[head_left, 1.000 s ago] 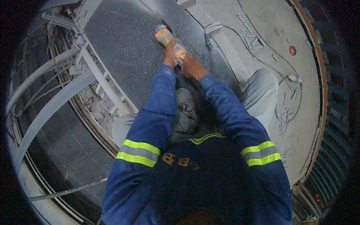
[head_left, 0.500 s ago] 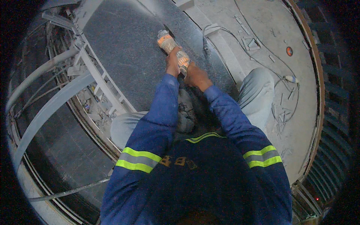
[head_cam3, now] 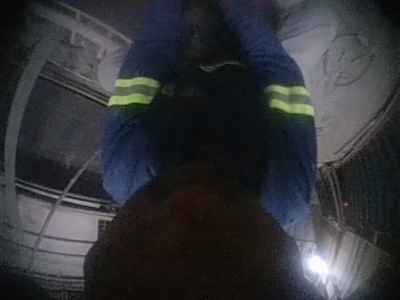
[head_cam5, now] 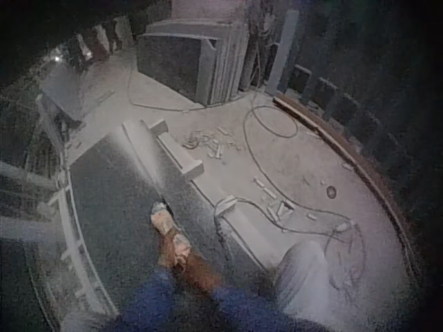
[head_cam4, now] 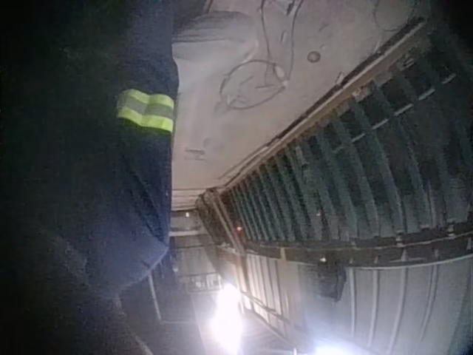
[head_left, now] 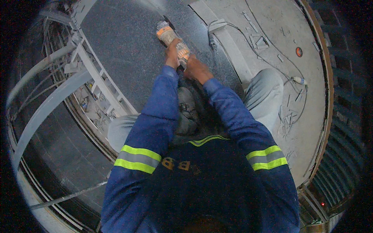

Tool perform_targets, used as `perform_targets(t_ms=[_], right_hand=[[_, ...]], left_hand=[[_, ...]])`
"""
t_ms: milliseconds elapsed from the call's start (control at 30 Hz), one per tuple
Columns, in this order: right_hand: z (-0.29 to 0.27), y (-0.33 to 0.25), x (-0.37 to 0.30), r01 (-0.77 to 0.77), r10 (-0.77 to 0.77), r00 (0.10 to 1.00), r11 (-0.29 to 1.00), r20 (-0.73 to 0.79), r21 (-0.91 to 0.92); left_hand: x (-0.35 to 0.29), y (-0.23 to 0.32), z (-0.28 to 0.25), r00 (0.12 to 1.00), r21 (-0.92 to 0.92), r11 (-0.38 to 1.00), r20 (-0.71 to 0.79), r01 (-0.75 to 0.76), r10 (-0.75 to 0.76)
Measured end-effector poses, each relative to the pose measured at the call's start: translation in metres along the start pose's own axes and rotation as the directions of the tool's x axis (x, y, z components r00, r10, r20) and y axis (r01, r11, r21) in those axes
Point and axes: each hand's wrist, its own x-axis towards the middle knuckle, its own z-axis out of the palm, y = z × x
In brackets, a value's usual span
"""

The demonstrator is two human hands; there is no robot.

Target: The person kneels on a dark speckled floor and uses an orange power tool to grind or polish the surface. The tool is moved back and forth along a seam or edge, generating dust as the person works.

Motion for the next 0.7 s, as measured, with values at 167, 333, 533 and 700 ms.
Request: perform_targets(t_ms=[167, 333, 533, 700], right_hand=[[0.002, 0.007, -0.015, -0.027, 0.026, 1.000, 0.999, 0.007, 0.027], [0.009, 0.012, -0.019, -0.006, 0.007, 1.000, 1.000, -0.009, 0.028], [0.013, 0.014, -0.004, 0.203, -0.198, 0.976, 0.978, -0.089, 0.049], [0.016, 0.009, 0.013, 0.100, -0.097, 0.993, 0.994, -0.070, 0.033]], left_hand=[[-0.028, -0.009, 0.013, 0.993, 0.025, 0.999, -0.112, -0.040, 0.042], [-0.029, -0.010, 0.009, 0.996, 0.022, 1.000, -0.088, -0.001, 0.003], [-0.014, 0.000, 0.003, 1.000, -0.021, 1.000, 0.009, 0.016, -0.016], [0.006, 0.006, -0.006, 0.999, 0.024, 0.999, -0.005, 0.035, -0.035]])
